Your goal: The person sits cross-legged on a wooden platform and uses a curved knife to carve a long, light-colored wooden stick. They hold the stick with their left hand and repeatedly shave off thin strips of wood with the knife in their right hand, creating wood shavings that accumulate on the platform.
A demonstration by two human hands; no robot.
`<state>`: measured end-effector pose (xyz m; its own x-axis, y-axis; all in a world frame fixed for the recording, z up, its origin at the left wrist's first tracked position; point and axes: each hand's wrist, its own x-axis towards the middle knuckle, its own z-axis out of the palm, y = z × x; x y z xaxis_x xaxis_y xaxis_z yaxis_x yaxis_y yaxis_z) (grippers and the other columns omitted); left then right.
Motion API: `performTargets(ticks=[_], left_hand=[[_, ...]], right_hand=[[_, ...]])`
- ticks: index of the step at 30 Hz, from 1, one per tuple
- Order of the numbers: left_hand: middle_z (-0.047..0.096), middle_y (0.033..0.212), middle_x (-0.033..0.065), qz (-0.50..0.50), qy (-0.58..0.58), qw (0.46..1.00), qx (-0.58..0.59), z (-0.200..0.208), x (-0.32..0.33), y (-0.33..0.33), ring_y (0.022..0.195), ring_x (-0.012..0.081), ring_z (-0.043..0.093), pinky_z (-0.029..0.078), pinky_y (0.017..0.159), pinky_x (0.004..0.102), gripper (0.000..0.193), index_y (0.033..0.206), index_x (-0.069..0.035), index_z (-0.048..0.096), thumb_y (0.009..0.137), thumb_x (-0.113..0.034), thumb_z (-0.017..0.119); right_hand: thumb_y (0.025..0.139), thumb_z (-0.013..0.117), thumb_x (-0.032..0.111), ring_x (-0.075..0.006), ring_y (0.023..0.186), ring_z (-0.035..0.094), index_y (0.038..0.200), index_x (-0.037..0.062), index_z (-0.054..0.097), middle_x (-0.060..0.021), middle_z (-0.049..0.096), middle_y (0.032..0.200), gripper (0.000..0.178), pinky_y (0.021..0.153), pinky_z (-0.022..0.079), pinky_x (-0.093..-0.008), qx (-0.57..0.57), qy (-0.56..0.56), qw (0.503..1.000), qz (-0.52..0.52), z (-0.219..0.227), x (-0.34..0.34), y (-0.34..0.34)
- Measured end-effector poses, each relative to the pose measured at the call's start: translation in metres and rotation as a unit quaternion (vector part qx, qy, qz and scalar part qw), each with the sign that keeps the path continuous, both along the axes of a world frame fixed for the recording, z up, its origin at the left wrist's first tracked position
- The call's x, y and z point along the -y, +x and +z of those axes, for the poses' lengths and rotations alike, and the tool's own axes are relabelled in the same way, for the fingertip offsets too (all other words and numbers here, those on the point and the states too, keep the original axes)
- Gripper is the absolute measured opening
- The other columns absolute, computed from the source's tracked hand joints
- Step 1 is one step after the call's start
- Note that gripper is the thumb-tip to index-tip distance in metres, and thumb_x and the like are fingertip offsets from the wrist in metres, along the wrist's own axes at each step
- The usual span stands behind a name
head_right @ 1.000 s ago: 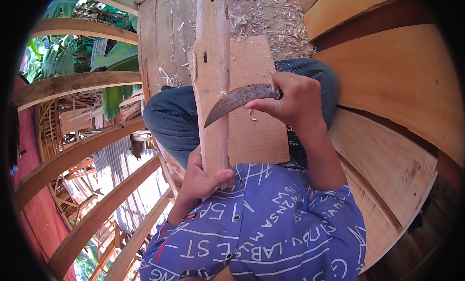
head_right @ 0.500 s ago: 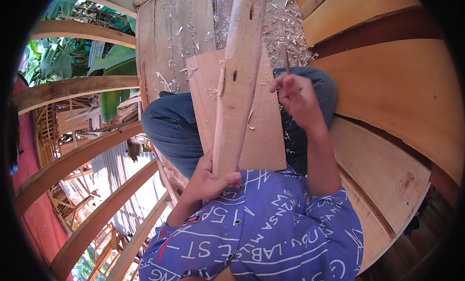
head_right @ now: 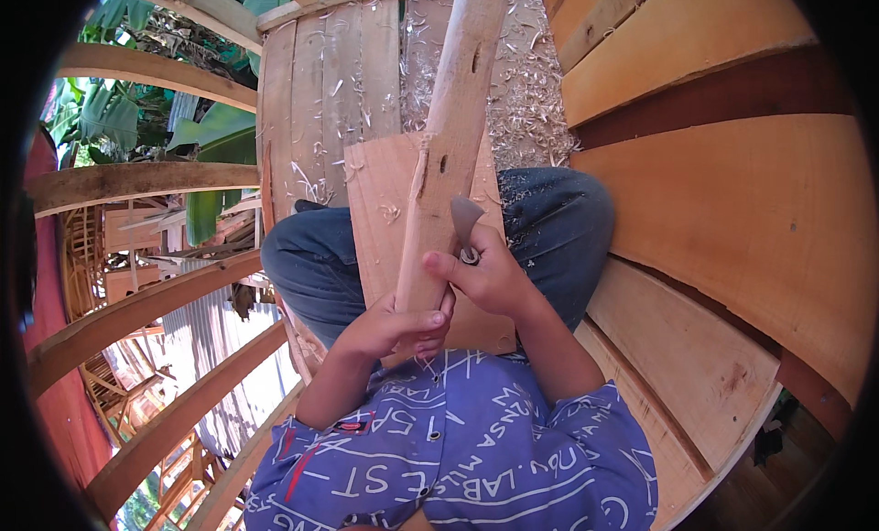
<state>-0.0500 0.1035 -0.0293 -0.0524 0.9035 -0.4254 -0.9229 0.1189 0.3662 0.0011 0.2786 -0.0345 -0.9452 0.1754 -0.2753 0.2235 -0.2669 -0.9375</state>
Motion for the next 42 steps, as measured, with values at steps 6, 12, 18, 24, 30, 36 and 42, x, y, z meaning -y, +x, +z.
performTargets(ticks=[6, 12, 18, 24, 30, 36, 42], left_hand=[[0.044, 0.068, -0.0022, 0.040, -0.068, 0.990, -0.119, 0.009, -0.008, -0.002, 0.052, 0.0058, 0.041, 0.034, 0.045, 0.0224, 0.017, 0.097, -0.005, 0.049, 0.093, -0.018, 0.058], [0.042, 0.069, -0.0020, 0.049, -0.127, 0.972, -0.192, 0.025, -0.008, -0.002, 0.053, 0.0051, 0.039, 0.032, 0.045, 0.0226, 0.018, 0.102, -0.003, 0.048, 0.093, -0.016, 0.057], [0.044, 0.071, -0.0024, 0.037, -0.136, 0.925, -0.354, 0.028, -0.004, 0.016, 0.055, 0.0044, 0.041, 0.033, 0.047, 0.0222, 0.017, 0.100, -0.003, 0.049, 0.092, -0.016, 0.056], [0.049, 0.082, 0.0042, 0.038, -0.191, 0.917, -0.349, 0.030, 0.001, 0.016, 0.078, 0.0125, 0.048, 0.041, 0.070, 0.0288, 0.019, 0.102, -0.001, 0.050, 0.091, -0.014, 0.057], [0.055, 0.077, 0.0109, 0.067, -0.225, 0.857, -0.458, 0.034, 0.000, 0.012, 0.072, 0.0186, 0.055, 0.044, 0.066, 0.0324, 0.025, 0.107, 0.001, 0.048, 0.090, -0.013, 0.059], [0.061, 0.080, 0.0246, 0.076, -0.279, 0.752, -0.592, 0.027, 0.004, 0.010, 0.071, 0.0396, 0.063, 0.047, 0.062, 0.0426, 0.034, 0.110, 0.001, 0.046, 0.084, -0.013, 0.063], [0.061, 0.080, 0.0247, 0.102, -0.336, 0.665, -0.660, 0.033, -0.005, 0.010, 0.069, 0.0433, 0.062, 0.049, 0.059, 0.0460, 0.039, 0.111, 0.001, 0.045, 0.081, -0.012, 0.065]], right_hand=[[0.084, 0.067, 0.047, -0.0121, 0.056, 0.056, 0.076, 0.0017, 0.064, -0.0066, 0.055, 0.057, 0.046, 0.051, 0.043, -0.0296, -0.057, 0.223, 0.973, 0.008, -0.011, -0.024, 0.005], [0.078, 0.063, 0.062, -0.0296, 0.046, 0.053, 0.062, 0.0029, 0.055, -0.0119, 0.048, 0.051, 0.062, 0.045, 0.040, -0.0347, -0.050, 0.436, 0.898, -0.006, 0.000, -0.026, 0.011], [0.078, 0.060, 0.066, -0.0341, 0.048, 0.052, 0.060, 0.0024, 0.050, -0.0150, 0.048, 0.052, 0.067, 0.044, 0.039, -0.0384, -0.036, 0.513, 0.852, -0.102, -0.008, -0.046, 0.005], [0.078, 0.061, 0.065, -0.0344, 0.048, 0.052, 0.059, 0.0031, 0.049, -0.0146, 0.047, 0.052, 0.066, 0.044, 0.039, -0.0389, -0.035, 0.518, 0.850, -0.084, -0.001, -0.043, 0.004], [0.074, 0.064, 0.064, -0.0319, 0.047, 0.053, 0.058, 0.0049, 0.051, -0.0125, 0.047, 0.051, 0.063, 0.044, 0.040, -0.0371, -0.057, 0.529, 0.846, -0.027, -0.008, -0.023, 0.009], [0.073, 0.065, 0.064, -0.0302, 0.047, 0.055, 0.059, 0.0059, 0.052, -0.0106, 0.050, 0.051, 0.062, 0.043, 0.041, -0.0363, -0.075, 0.560, 0.825, 0.011, 0.005, -0.023, 0.008], [0.073, 0.064, 0.066, -0.0285, 0.047, 0.056, 0.059, 0.0070, 0.053, -0.0089, 0.052, 0.052, 0.061, 0.043, 0.041, -0.0362, -0.048, 0.590, 0.806, 0.005, 0.004, -0.024, 0.010]])
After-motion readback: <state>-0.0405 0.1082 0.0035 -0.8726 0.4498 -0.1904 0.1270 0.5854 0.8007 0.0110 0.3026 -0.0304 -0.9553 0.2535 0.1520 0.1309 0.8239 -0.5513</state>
